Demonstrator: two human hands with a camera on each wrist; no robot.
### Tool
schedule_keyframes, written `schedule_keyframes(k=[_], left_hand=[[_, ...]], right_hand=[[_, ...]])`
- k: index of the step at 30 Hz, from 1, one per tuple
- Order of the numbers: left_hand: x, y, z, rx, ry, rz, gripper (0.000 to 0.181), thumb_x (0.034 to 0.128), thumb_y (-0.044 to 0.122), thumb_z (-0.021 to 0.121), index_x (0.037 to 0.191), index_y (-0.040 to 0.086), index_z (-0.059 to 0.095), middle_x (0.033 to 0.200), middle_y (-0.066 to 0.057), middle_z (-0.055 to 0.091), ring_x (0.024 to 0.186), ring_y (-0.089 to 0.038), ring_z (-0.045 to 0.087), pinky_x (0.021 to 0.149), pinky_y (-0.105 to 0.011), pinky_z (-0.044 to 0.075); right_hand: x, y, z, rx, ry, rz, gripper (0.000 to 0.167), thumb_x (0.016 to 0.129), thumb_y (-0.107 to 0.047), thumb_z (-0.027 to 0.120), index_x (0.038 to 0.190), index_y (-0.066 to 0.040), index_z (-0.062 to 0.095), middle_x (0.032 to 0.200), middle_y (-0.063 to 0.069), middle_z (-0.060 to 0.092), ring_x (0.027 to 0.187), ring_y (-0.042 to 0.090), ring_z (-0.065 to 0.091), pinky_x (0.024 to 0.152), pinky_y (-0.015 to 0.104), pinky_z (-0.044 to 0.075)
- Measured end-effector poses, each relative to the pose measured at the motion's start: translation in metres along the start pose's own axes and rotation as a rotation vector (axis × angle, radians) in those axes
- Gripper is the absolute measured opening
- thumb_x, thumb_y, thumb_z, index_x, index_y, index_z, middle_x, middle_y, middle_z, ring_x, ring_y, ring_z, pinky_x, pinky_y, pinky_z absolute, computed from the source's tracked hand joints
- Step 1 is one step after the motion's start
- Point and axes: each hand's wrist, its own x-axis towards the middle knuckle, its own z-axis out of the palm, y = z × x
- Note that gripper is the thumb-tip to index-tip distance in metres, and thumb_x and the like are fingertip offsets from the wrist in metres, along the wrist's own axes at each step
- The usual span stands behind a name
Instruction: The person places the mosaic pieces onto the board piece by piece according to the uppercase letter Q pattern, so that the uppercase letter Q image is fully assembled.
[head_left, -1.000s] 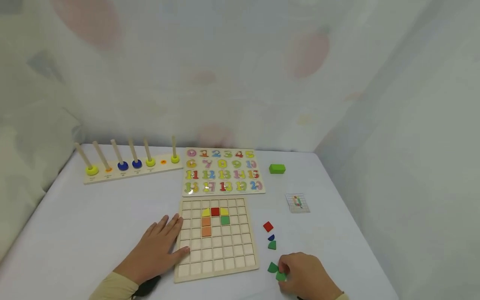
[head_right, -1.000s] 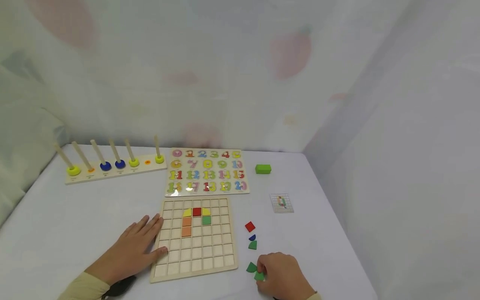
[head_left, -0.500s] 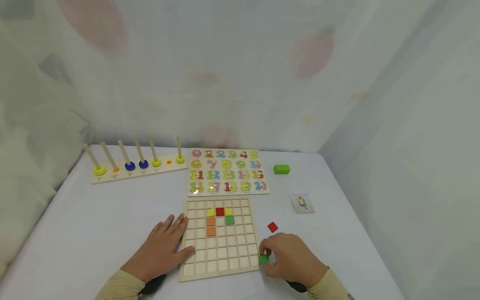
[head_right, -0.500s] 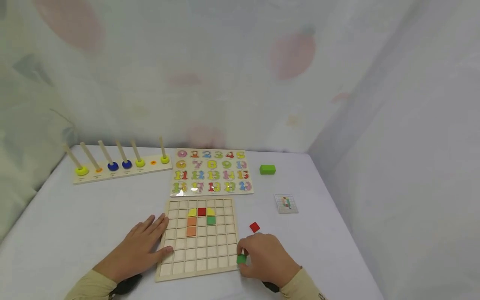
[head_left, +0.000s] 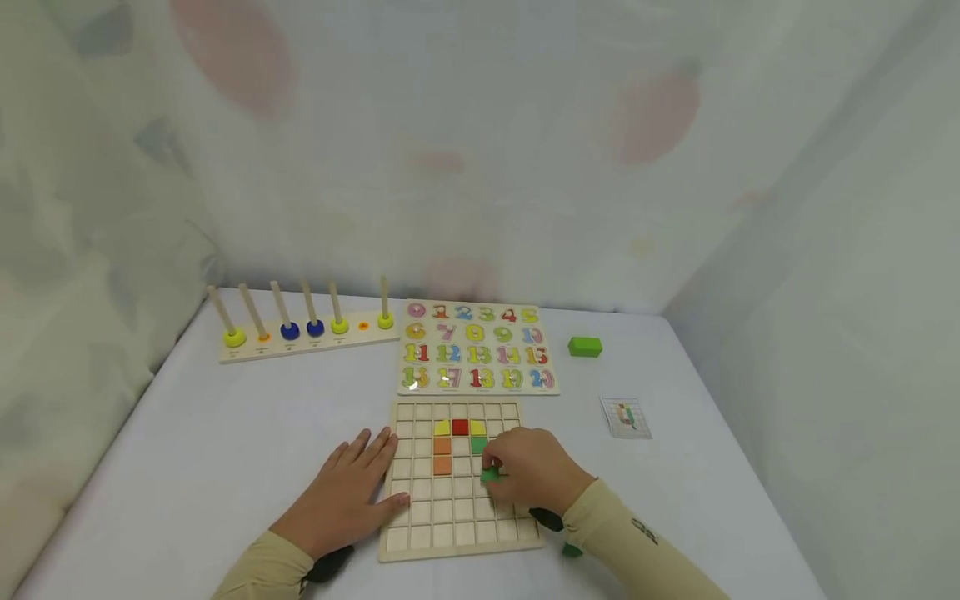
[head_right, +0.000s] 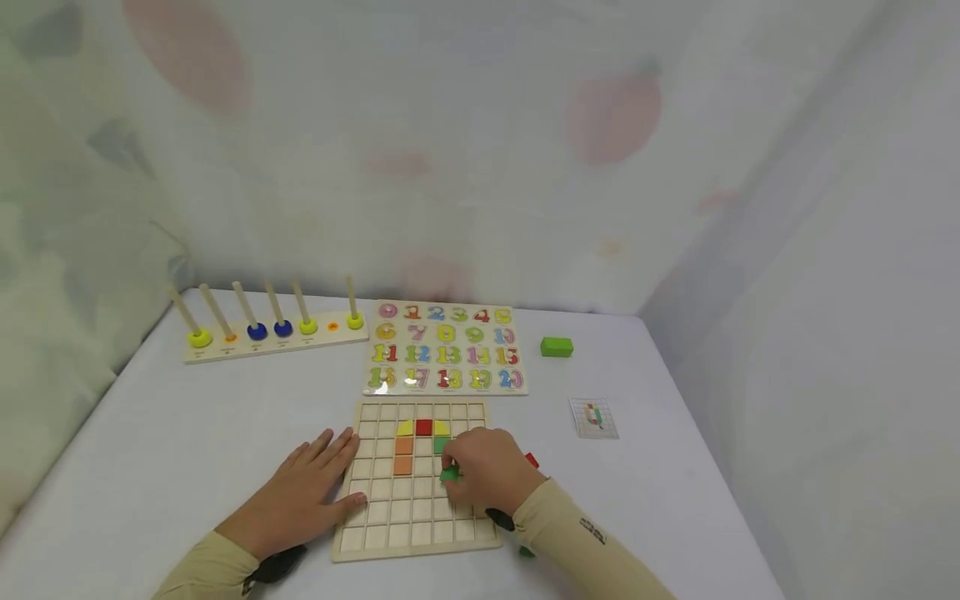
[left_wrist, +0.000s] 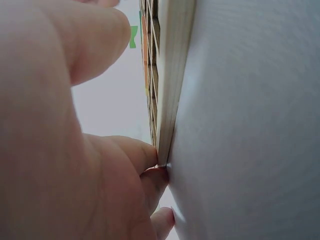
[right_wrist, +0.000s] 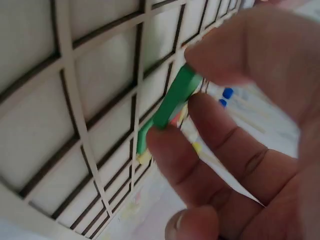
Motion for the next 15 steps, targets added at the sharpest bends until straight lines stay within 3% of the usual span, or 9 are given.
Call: schedule_keyframes(k=[10,15], left_hand=[[0.0,0.003,-0.004,-0.011,-0.017,-0.01,0.093,0.1023,0.066,0.059,0.164,-0.001,0.037,0.172,-0.018,0.031,0.158,-0.048,0.022,0.123,-0.07,0.019],[-0.001,0.004,-0.003,-0.014,-0.015,-0.014,0.093,0.1024,0.066,0.059,0.164,-0.001,0.038,0.171,-0.019,0.031,0.157,-0.049,0.023,0.123,-0.07,0.019]], right_hand=[[0.014,0.001,0.013,-0.124,0.019,-0.031,0.01,0.089,-0.029,0.089,0.098,-0.026,0.088,0.09,-0.016,0.073,0.081,0.0,0.066,0.066,0.02,0.055],[0.014,0.001,0.016,-0.078,0.013,-0.052,0.007,0.095,-0.027,0.086,0.101,-0.025,0.088,0.095,-0.016,0.073,0.088,0.0,0.068,0.075,0.02,0.058]])
